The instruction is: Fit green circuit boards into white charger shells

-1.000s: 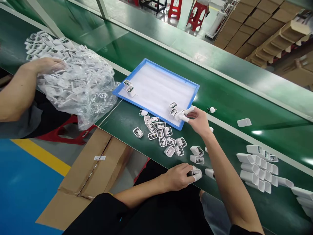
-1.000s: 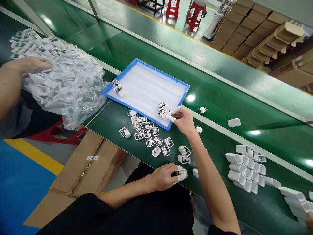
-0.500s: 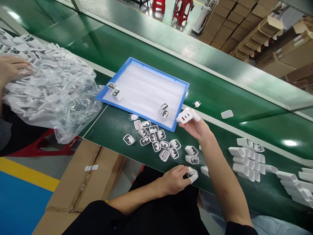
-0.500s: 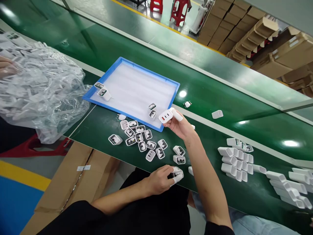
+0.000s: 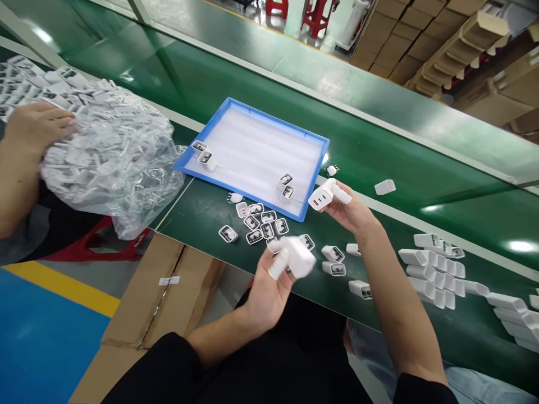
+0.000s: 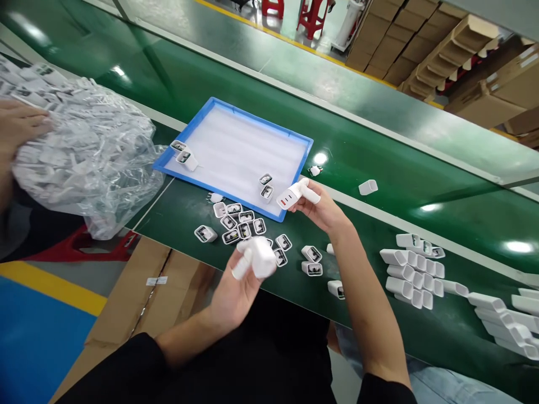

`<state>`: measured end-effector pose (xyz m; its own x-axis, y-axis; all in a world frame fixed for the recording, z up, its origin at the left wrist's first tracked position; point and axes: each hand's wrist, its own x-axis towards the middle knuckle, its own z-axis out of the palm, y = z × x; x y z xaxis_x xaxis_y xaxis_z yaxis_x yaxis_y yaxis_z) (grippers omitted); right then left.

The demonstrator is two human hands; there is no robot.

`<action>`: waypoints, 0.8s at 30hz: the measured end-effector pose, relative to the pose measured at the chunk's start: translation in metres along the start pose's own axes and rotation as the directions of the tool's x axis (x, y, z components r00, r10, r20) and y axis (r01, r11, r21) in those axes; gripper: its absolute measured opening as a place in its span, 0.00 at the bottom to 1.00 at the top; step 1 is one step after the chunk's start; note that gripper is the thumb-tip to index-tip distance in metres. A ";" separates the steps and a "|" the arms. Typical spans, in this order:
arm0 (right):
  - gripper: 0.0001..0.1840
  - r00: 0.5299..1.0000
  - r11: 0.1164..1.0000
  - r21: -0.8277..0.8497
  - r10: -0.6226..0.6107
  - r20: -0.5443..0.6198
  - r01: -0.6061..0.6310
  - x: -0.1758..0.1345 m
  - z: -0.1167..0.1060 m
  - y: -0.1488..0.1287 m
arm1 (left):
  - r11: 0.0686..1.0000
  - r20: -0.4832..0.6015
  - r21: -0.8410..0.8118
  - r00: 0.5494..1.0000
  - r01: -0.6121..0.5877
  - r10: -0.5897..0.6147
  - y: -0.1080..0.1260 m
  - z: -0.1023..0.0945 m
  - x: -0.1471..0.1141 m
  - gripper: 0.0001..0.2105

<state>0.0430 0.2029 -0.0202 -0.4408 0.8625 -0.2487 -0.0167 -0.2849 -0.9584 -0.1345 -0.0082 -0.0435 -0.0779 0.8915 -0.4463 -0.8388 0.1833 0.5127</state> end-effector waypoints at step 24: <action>0.11 0.943 0.521 -0.801 -0.294 0.155 0.294 0.031 0.007 0.045 | 0.976 -0.150 -0.120 0.975 -0.180 0.162 0.052 0.013 0.034 0.13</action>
<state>0.0225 0.2138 -0.0698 -0.5503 0.8321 0.0688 0.5803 0.4404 -0.6851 -0.1736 0.0372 -0.0222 -0.2925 0.8373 -0.4619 -0.8693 -0.0315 0.4933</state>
